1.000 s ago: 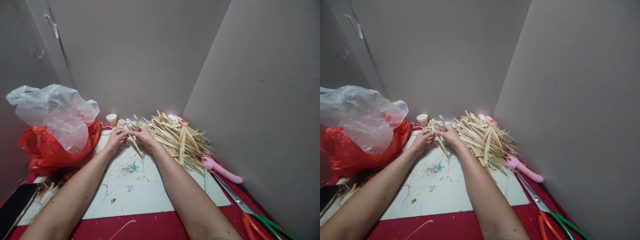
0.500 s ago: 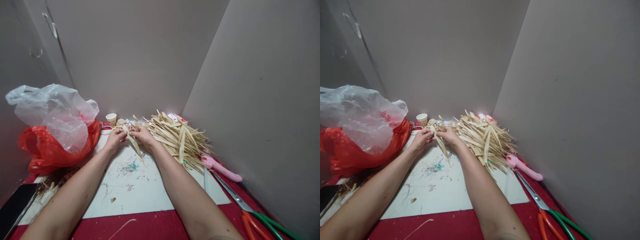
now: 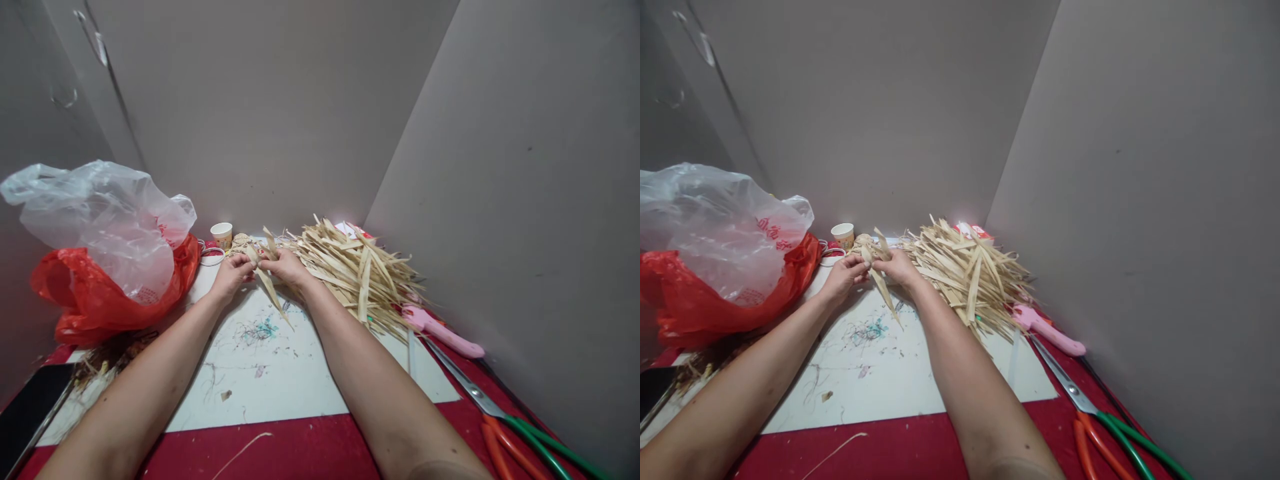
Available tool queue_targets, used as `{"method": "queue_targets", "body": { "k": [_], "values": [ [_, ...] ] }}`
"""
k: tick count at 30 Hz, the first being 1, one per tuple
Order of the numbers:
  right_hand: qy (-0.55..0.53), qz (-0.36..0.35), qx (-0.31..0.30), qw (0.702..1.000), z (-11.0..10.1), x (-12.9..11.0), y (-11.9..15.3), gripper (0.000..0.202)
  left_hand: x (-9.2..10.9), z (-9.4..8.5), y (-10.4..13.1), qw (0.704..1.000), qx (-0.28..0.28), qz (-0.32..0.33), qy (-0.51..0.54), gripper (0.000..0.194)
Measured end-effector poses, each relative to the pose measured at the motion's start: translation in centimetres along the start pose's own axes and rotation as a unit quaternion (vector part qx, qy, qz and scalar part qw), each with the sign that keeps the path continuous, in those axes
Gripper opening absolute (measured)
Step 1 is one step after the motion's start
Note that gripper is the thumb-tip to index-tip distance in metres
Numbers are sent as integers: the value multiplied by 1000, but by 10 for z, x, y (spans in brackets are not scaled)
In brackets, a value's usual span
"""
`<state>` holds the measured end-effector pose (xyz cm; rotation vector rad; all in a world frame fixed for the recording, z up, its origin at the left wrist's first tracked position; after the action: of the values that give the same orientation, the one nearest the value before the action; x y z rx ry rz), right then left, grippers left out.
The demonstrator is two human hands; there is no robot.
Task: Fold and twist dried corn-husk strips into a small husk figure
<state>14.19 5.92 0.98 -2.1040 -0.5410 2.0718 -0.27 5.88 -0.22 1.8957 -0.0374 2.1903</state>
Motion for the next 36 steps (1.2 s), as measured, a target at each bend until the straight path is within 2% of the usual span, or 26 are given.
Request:
{"method": "queue_targets", "body": {
  "k": [9,16,20,22,24,26,28,31,34,36],
  "values": [
    [47,-13,-15,999,-3,10,-2,12,-1,0,-1,1000,7,2,-26,21],
    [71,-5,-25,997,-2,15,-3,8,-5,1,-2,998,-21,17,-60,18],
    [84,-12,-32,996,0,15,-6,4,-4,1,-2,998,-40,-4,-45,20],
    [104,-30,-10,994,-1,13,-8,3,1,4,1,997,-73,-17,-13,21],
    [116,-44,44,991,-6,9,-10,3,7,8,5,994,-103,-29,29,23],
    [65,-38,108,991,-13,2,-11,5,12,10,7,991,-106,-44,75,22],
    [-55,-29,171,983,-21,-7,-12,10,15,6,4,987,-71,-60,129,15],
    [-211,-54,261,940,-35,-33,-11,20,12,-10,-6,972,25,-79,222,11],
    [-260,-120,301,910,-49,-77,-2,28,5,-28,-17,950,109,-99,274,20],
    [-277,-159,301,899,-58,-110,8,24,2,-35,-20,949,133,-99,269,20]
  ]
}}
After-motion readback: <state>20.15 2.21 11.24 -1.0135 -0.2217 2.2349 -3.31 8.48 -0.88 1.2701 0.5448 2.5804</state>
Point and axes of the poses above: each hand's wrist, its own y-axis away from the middle knuckle, its own z-axis out of the palm, x = y × z, the point moved 3 cm from there along -y, towards the middle knuckle, and after that the axes turned 14 degrees about -z, right-handed, at the moved point
